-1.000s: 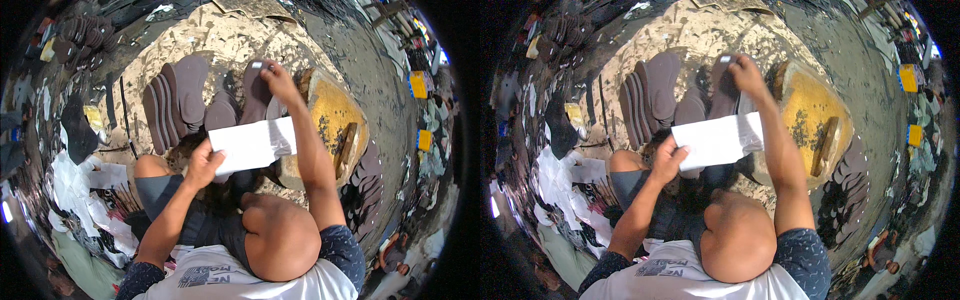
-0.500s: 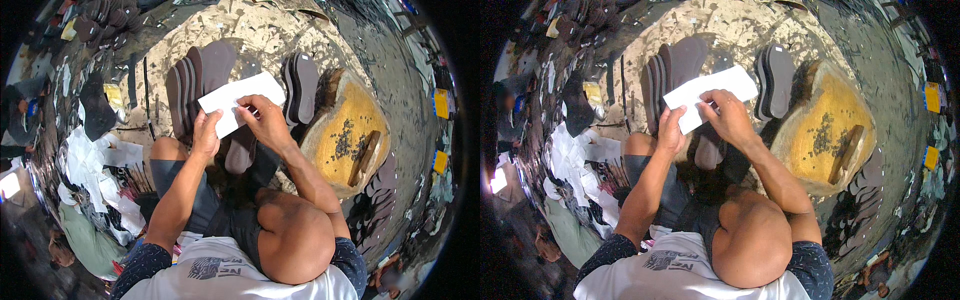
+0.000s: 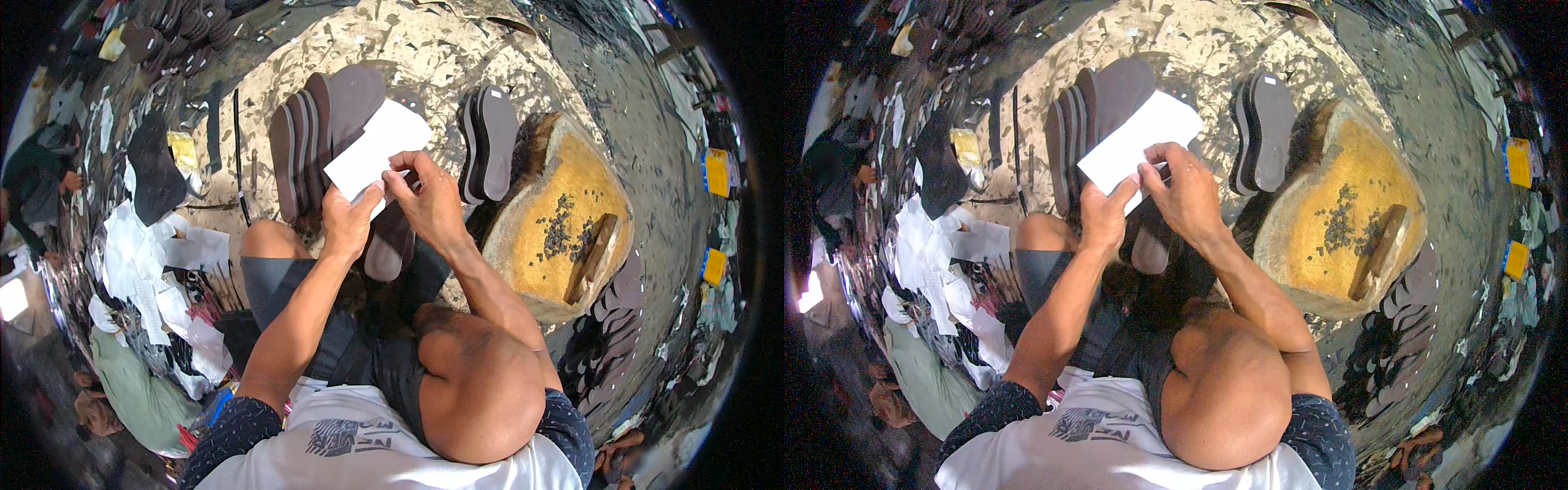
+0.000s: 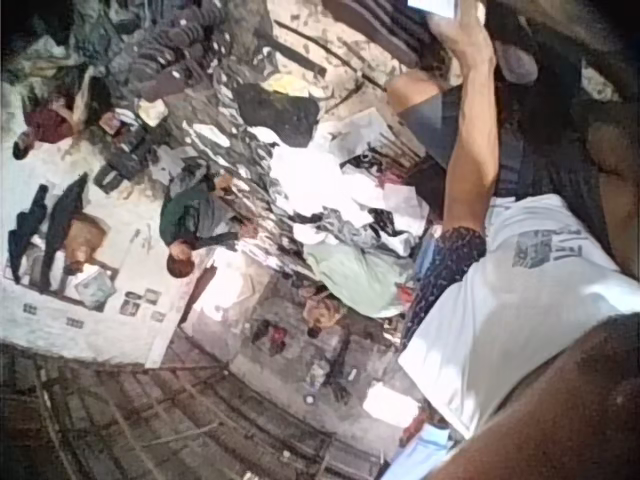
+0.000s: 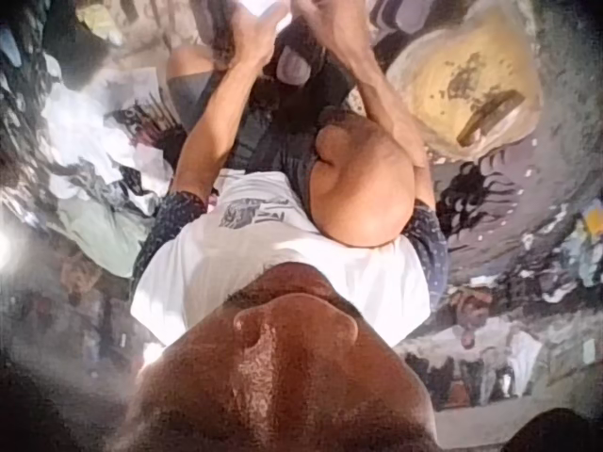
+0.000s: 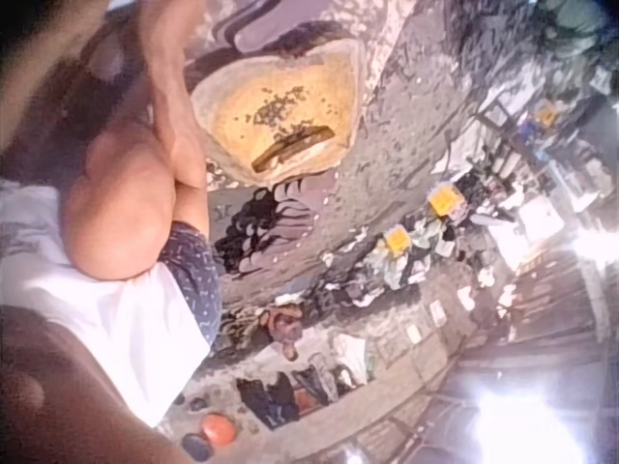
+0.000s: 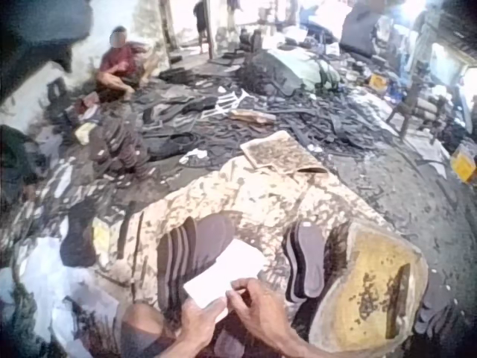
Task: The person sits on the floor and uses a wooden mallet to repeatedly strike the edges of several dark shoe soles placed on a stone block, trimming or shaping them. The person then gathers the finished soles and places them into a white paper bag.
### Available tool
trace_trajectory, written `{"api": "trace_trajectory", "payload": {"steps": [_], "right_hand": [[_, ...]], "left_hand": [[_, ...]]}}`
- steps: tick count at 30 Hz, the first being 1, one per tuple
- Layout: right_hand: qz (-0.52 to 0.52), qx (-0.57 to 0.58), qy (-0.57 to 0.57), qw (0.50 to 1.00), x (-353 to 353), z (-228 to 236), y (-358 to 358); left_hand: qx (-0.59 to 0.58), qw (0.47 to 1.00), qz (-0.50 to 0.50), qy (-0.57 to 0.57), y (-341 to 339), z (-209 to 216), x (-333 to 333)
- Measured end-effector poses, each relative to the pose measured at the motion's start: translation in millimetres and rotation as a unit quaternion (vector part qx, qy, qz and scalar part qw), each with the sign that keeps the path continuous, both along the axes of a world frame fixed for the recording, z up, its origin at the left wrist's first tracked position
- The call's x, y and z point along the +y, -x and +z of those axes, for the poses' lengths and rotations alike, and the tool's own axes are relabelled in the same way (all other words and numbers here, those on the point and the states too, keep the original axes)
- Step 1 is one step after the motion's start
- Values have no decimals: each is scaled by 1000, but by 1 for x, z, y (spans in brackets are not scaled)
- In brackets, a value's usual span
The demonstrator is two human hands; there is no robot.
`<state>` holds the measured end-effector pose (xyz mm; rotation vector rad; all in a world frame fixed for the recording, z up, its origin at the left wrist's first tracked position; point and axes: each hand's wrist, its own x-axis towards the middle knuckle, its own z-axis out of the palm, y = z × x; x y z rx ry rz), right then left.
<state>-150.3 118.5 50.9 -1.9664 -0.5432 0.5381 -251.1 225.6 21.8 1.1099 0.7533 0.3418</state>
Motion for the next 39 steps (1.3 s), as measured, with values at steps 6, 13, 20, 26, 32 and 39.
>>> {"api": "trace_trajectory", "payload": {"steps": [6, 13, 20, 26, 32, 39], "right_hand": [[-41, 54, -85, 994, -9, -8, -2], [-203, -56, -10, 978, -69, -76, -91], [-167, -132, 208, 955, -93, -102, -193], [-114, -191, 229, 947, -97, -140, -181], [-119, -176, 210, 954, -97, -139, -173], [-84, -188, 234, 950, -80, -140, -138]], "left_hand": [[-10, 997, 9, 80, 11, -5, 11], [19, 992, 10, 127, 40, -17, 43], [42, 989, -33, 139, 79, -27, 79], [32, 997, 61, 48, 124, 31, 167], [42, 989, 138, -40, 164, 46, 216], [-53, 992, 118, 6, 189, 57, 209]]}}
